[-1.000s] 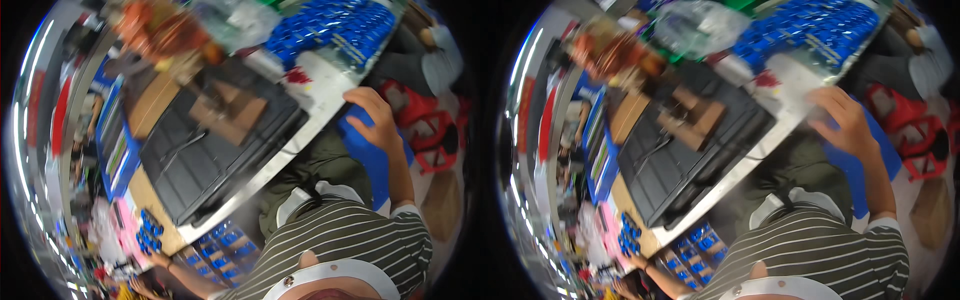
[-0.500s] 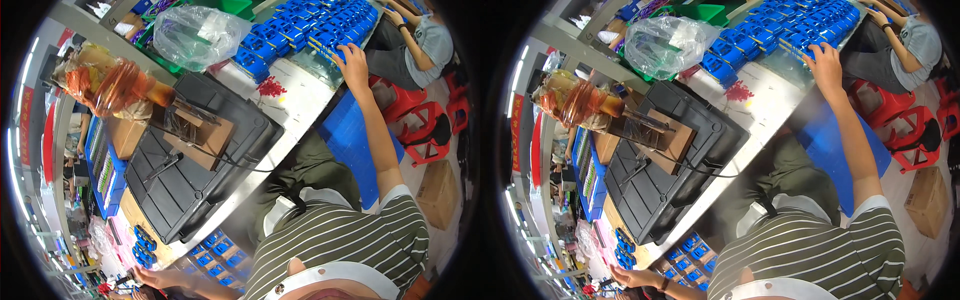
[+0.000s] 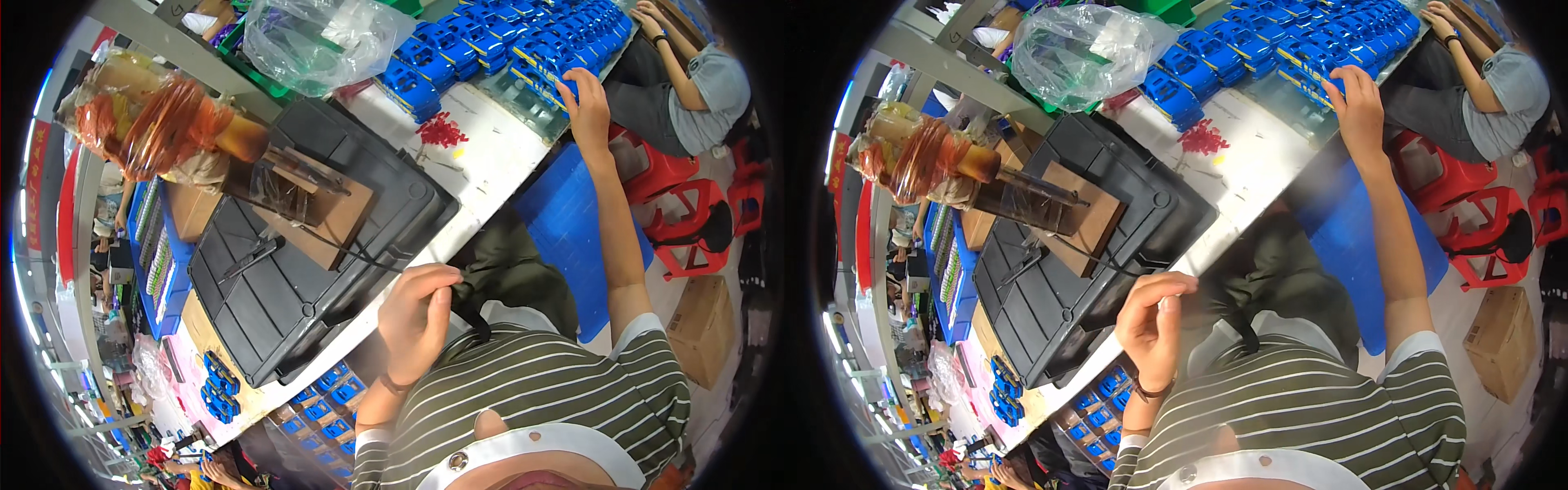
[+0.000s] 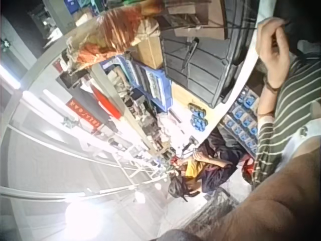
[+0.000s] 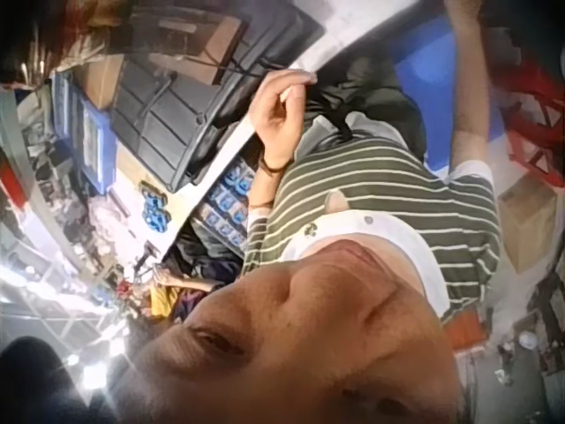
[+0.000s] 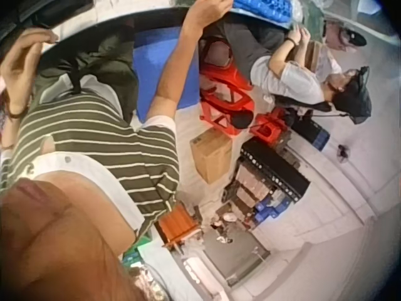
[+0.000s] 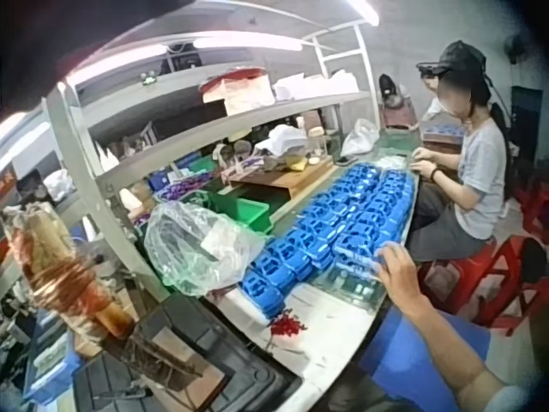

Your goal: Assembling blue plastic toy cars by attaching small parts and using a power tool.

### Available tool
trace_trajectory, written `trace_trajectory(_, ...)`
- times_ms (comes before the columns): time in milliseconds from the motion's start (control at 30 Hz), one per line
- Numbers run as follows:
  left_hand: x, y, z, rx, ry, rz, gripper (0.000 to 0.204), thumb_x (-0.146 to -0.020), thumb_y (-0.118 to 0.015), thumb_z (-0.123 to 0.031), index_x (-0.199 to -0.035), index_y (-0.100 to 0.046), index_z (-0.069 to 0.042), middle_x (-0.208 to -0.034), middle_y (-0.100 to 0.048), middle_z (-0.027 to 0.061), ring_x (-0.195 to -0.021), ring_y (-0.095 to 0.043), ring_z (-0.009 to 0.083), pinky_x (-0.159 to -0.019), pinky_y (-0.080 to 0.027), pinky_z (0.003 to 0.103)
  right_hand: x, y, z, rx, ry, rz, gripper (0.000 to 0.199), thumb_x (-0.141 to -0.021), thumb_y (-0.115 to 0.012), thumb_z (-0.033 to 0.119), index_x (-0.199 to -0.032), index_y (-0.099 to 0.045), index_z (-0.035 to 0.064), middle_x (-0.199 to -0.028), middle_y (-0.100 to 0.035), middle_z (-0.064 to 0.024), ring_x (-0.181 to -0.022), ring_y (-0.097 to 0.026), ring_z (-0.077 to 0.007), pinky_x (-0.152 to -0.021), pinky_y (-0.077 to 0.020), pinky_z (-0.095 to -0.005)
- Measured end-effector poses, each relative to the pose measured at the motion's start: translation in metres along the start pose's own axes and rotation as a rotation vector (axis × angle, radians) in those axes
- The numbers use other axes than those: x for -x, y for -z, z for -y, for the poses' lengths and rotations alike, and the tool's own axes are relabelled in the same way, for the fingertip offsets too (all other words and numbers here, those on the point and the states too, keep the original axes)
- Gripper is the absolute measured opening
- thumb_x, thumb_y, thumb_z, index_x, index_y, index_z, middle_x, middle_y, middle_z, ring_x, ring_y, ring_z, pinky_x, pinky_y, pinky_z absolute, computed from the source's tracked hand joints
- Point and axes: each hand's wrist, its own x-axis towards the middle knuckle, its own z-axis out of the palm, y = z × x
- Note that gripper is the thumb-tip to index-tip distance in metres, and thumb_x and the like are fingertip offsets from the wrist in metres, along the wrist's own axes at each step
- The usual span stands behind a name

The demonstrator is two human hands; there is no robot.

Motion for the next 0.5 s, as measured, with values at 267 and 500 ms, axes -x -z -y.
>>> trace_trajectory(267,-0.012,-0.019,0.019,0.302,0.129,0.078,0.055,-0.081,-0.064,-0.003,-0.13,-0.04,0.002,-0.128,-0.047,0.0168,-0.119,-0.047,0.0233,-0.101,-0.037,0.034,0.007,0.045,0.051,-0.888,-0.3,0.052,0.018,-0.091,-0.057,0.016,-0.102,-0.056,0.0009,-0.107,-0.059,-0.0068,-0.09,-0.052,-0.0136,-0.08,-0.0412,-0.0243)
trace_trajectory(500,-0.022,-0.034,0.028,0.843,0.256,0.057,0.101,-0.057,-0.087,-0.031,-0.136,-0.032,-0.001,-0.134,-0.043,0.0216,-0.125,-0.043,0.0298,-0.103,-0.036,0.04,0.081,0.091,0.142,-1.623,-0.624,1.193,0.024,-0.086,-0.059,0.014,-0.106,-0.055,0.0008,-0.109,-0.058,-0.0073,-0.107,-0.051,-0.0145,-0.094,-0.0387,-0.031)
